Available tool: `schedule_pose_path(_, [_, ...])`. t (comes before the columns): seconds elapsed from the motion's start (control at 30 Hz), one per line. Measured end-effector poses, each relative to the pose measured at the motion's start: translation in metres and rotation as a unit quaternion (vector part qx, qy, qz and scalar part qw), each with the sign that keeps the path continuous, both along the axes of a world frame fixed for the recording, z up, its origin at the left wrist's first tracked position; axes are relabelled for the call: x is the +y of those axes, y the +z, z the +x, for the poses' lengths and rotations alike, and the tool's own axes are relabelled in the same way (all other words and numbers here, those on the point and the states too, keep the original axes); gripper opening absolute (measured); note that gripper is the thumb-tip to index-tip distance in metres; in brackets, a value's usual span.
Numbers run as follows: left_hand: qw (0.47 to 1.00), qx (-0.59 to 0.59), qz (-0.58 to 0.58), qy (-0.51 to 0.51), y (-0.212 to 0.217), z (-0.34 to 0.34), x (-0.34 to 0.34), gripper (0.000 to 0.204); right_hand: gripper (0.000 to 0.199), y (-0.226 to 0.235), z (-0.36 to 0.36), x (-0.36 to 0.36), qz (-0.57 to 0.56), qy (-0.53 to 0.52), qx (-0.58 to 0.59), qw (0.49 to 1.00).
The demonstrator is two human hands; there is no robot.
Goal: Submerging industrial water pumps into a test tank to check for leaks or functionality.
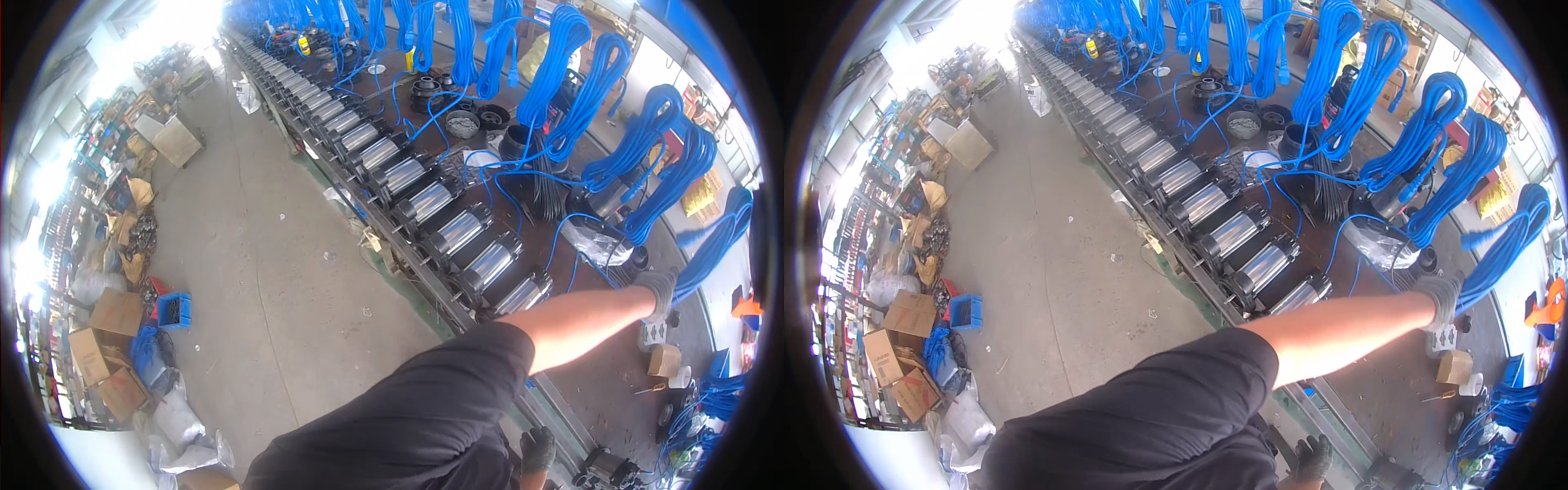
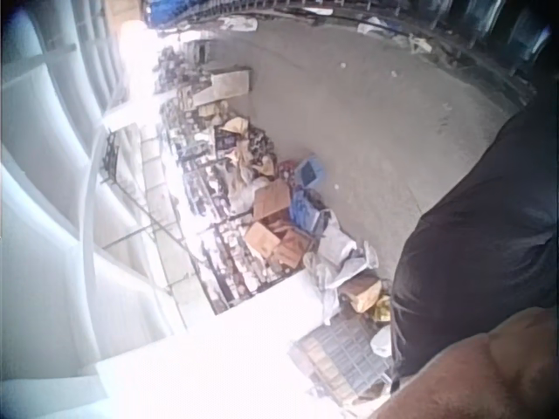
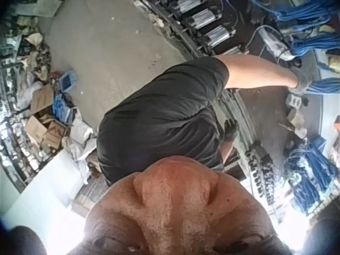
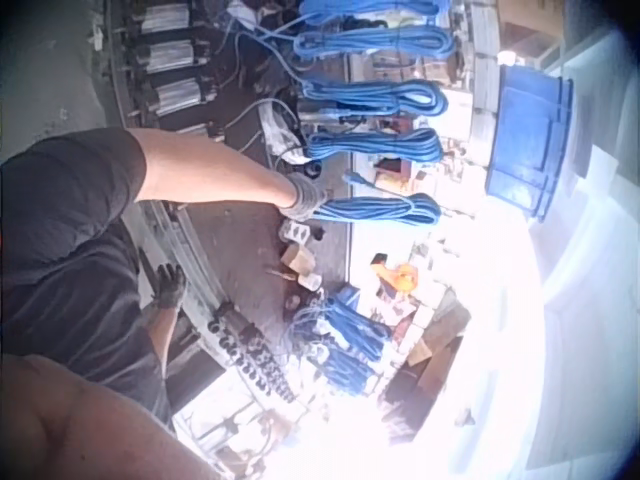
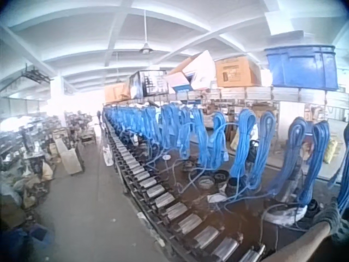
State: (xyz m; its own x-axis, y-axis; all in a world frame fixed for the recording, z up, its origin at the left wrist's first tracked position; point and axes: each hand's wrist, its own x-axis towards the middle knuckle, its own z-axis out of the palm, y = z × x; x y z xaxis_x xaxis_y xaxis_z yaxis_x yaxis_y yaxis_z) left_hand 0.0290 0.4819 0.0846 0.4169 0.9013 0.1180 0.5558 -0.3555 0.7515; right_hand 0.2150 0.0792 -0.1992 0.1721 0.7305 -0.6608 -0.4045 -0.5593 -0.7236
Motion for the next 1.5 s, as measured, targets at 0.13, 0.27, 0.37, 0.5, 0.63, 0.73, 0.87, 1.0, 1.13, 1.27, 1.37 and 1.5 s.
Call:
schedule_pose_path(0.13, [0.999,-0.027,0.015,0.011,-0.006,0.012,0.003,0.079,0.042,0.019,-0.028,0.001,0.211,0.264,-0.376,0.862])
schedule_pose_path(0.27, [0.999,-0.003,0.023,0.029,-0.011,0.005,0.016,0.074,0.034,0.037,-0.042,-0.009,-0.112,-0.128,-0.038,0.985])
schedule_pose_path(0.37, [0.998,-0.029,0.028,0.040,-0.014,0.007,0.017,0.070,0.033,0.043,-0.055,-0.019,-0.125,-0.105,-0.070,0.984])
schedule_pose_path(0.5, [0.995,-0.062,0.011,0.080,-0.024,0.026,0.013,0.064,0.031,0.045,-0.066,-0.028,-0.131,-0.094,-0.083,0.983])
schedule_pose_path(0.63, [0.993,-0.076,-0.033,0.085,-0.040,0.050,0.028,0.064,0.029,0.045,-0.068,-0.038,-0.123,-0.078,-0.090,0.985])
schedule_pose_path(0.73, [0.993,-0.051,-0.103,0.040,-0.049,0.063,0.042,0.058,0.028,0.046,-0.066,-0.052,-0.112,-0.074,-0.092,0.987])
schedule_pose_path(0.87, [0.928,-0.241,-0.249,0.139,-0.046,0.059,0.029,0.056,0.026,0.048,-0.060,-0.077,-0.098,-0.069,-0.094,0.988])
schedule_pose_path(1.0, [0.973,-0.103,-0.156,0.134,-0.037,0.042,-0.023,0.068,0.024,0.050,-0.051,-0.110,-0.088,-0.069,-0.098,0.989])
schedule_pose_path(1.13, [0.850,-0.387,-0.290,0.209,-0.042,0.053,-0.063,0.071,0.022,0.051,-0.040,-0.146,-0.078,-0.078,-0.101,0.989])
schedule_pose_path(1.27, [0.907,-0.331,-0.116,0.234,-0.056,0.059,-0.084,0.050,0.021,0.050,-0.029,-0.185,-0.073,-0.090,-0.104,0.988])
schedule_pose_path(1.37, [0.967,-0.085,-0.006,0.241,-0.069,0.058,-0.130,0.040,0.019,0.049,-0.021,-0.214,-0.071,-0.104,-0.104,0.987])
schedule_pose_path(1.5, [0.991,-0.020,-0.083,0.107,-0.096,0.067,-0.212,0.043,0.018,0.049,-0.010,-0.254,-0.071,-0.128,-0.107,0.983])
